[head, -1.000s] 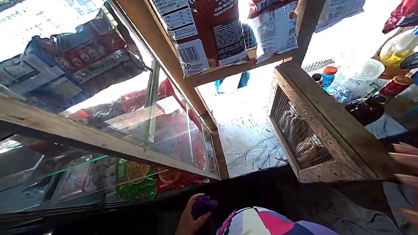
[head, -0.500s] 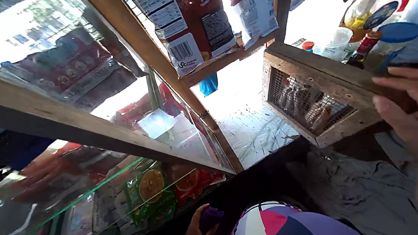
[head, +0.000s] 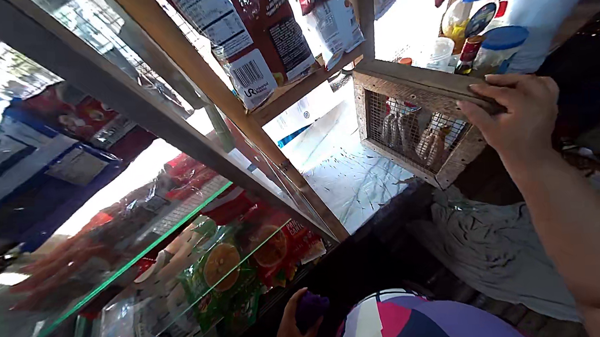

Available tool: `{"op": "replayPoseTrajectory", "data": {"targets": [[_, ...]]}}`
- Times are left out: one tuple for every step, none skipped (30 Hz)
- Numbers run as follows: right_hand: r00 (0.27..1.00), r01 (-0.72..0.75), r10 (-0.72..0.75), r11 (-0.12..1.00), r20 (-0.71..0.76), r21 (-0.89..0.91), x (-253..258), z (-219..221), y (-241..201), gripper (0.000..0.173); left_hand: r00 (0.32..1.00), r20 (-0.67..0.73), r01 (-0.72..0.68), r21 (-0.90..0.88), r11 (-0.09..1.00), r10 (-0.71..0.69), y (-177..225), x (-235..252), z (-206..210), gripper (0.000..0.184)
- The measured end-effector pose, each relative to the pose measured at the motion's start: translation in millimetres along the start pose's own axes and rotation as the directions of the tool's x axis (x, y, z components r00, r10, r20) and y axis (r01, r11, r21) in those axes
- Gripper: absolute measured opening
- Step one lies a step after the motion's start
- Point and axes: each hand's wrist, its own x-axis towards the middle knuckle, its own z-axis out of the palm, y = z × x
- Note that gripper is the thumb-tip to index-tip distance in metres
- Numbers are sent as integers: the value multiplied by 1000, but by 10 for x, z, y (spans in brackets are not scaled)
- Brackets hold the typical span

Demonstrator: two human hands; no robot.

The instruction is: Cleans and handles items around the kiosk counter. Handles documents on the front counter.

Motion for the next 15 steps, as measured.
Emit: {"op": "replayPoseTrajectory", "data": {"targets": [[1000, 1, -1, 1000, -11, 1, -2, 16, 8, 50, 1000, -4, -5, -12, 1000, 5, -17, -3, 23, 71], [1000, 0, 0, 1000, -16, 3, -10, 32, 11, 50, 1000, -2, -14, -22, 1000, 14, -54, -5, 52, 71], [1000, 1, 0, 1000, -22, 6, -18, 43, 8, 49, 1000, 7, -29, -23, 999, 29, -98, 3, 78, 71], [999, 0, 0, 1000, -32, 10, -28, 45, 5, 47, 999, 21, -42, -15, 999, 42, -139, 17, 106, 72], [999, -1, 2, 1000, -40, 14, -32, 40, 1, 46, 998, 30, -51, -3, 999, 51, -171, 34, 139, 72], [999, 6, -5, 1000, -54, 17, -22, 42, -1, 45, 998, 34, -55, -3, 998, 55, -183, 55, 167, 71], [998, 15, -13, 1000, -66, 20, -8, 50, 3, 44, 997, 37, -60, -18, 998, 61, -184, 74, 184, 71], [997, 19, -18, 1000, -73, 18, -4, 55, 5, 43, 997, 41, -59, -44, 997, 61, -174, 82, 191, 71], [997, 22, -21, 1000, -72, 14, -7, 58, 7, 43, 997, 53, -52, -70, 996, 56, -161, 82, 190, 71], [997, 23, -23, 1000, -68, 9, -8, 60, 8, 44, 996, 72, -47, -88, 995, 54, -161, 81, 185, 72], [997, 27, -26, 1000, -68, 8, -3, 60, 5, 44, 994, 92, -42, -97, 994, 51, -176, 76, 174, 74], [997, 23, -23, 1000, -71, 8, -3, 63, -2, 44, 993, 109, -37, -96, 995, 48, -199, 63, 161, 74], [997, 19, -18, 1000, -73, 7, -5, 63, -10, 44, 991, 124, -29, -97, 995, 41, -230, 43, 147, 76], [997, 21, -20, 1000, -75, 6, -6, 63, -11, 44, 990, 139, -20, -102, 995, 34, -266, 13, 133, 78], [997, 21, -21, 1000, -74, 5, -7, 65, -11, 44, 988, 150, -5, -107, 994, 21, -296, -19, 115, 79]]}}
